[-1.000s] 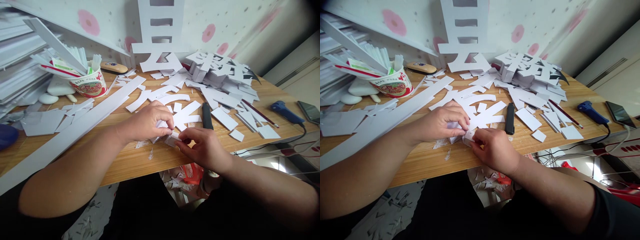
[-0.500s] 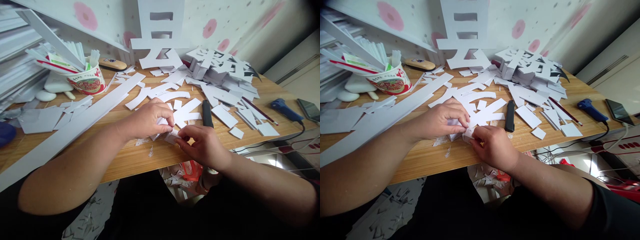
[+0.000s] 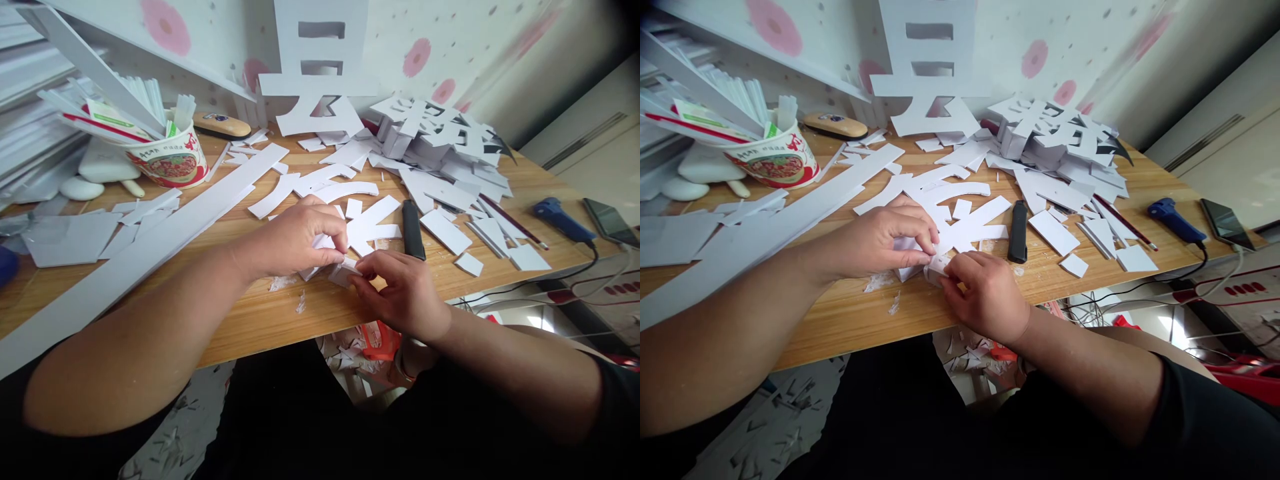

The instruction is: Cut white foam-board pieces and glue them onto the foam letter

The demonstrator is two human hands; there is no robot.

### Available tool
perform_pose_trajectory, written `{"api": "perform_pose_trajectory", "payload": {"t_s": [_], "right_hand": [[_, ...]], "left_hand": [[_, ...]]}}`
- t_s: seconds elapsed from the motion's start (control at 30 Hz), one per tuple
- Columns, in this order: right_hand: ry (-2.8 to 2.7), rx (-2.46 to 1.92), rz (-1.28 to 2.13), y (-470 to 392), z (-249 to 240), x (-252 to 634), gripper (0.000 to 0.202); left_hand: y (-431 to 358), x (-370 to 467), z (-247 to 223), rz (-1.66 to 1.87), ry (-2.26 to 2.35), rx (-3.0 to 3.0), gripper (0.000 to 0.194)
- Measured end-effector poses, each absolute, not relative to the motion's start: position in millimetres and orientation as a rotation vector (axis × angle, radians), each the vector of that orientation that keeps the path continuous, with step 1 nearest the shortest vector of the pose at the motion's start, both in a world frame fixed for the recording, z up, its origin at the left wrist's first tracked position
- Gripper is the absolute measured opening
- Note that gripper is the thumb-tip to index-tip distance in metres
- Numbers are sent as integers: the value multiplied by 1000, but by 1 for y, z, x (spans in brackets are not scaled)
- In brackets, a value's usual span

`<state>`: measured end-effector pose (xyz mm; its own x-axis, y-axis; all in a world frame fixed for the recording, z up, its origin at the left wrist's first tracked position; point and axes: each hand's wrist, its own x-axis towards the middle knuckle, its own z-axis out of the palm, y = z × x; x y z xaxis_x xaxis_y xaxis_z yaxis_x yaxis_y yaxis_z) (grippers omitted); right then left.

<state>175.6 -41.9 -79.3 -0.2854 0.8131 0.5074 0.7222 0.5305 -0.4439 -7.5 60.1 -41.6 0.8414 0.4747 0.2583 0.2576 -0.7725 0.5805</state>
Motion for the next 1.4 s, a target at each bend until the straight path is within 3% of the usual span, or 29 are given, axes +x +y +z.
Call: {"api": "perform_pose_trajectory", "payload": {"t_s": [0.4,1.4], "right_hand": [[-2038,-1220,36,-41,-88,173,14],[-2150,-1161,139,-38,-78,177,13]], "left_hand": [[61,-8,-43,555,511,2469,4],[63,-8,-42,517,461,2521,5]]}}
